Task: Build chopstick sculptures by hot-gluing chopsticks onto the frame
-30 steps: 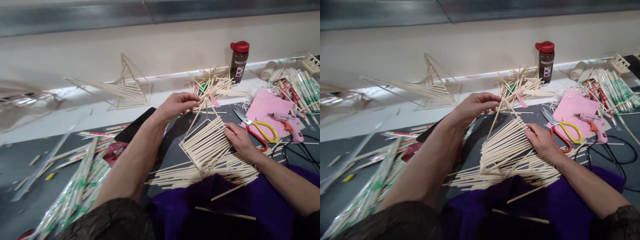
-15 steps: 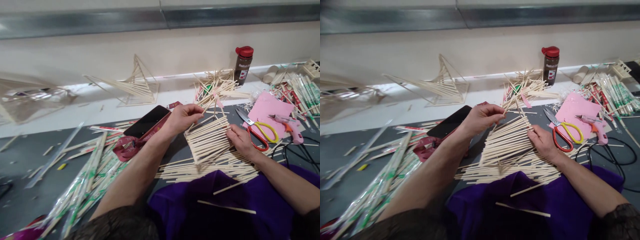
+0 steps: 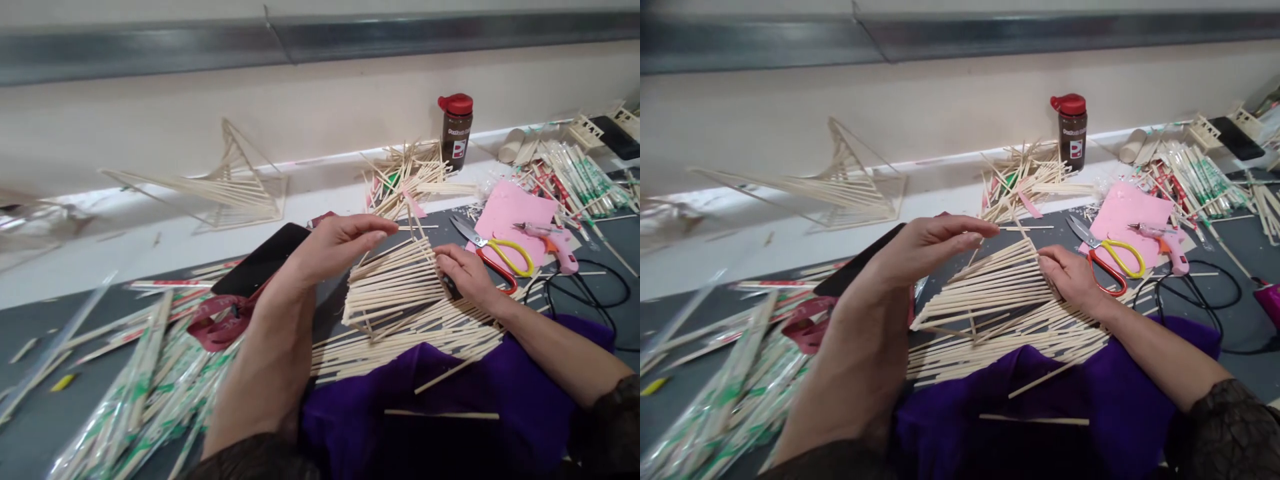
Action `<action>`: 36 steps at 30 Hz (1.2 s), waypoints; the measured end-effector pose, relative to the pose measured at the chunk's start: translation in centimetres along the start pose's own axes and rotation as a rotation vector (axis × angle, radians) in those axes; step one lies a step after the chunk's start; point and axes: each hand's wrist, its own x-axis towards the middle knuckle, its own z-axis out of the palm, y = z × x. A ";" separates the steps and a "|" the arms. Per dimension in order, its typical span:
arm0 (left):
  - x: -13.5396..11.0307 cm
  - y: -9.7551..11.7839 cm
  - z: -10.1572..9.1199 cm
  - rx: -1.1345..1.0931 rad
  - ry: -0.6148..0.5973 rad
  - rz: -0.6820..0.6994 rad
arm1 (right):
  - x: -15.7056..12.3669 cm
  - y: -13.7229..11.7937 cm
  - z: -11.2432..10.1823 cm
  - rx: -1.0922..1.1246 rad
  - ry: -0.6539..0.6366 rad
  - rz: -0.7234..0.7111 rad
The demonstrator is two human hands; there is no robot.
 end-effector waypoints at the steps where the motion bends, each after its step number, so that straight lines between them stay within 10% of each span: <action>1: 0.1 0.1 0.0 -0.012 -0.040 0.012 | 0.1 0.0 -0.1 0.014 0.008 0.004; 8: 0.2 0.6 0.6 0.041 -0.173 0.131 | 0.4 -1.0 -1.2 0.043 0.050 0.053; 16: 0.1 1.0 1.2 -0.009 -0.012 0.180 | 2.6 -3.2 -3.2 -0.030 0.051 0.107; 36: -0.6 0.5 1.8 0.186 0.014 0.242 | 3.8 -0.5 -1.2 0.253 0.035 0.094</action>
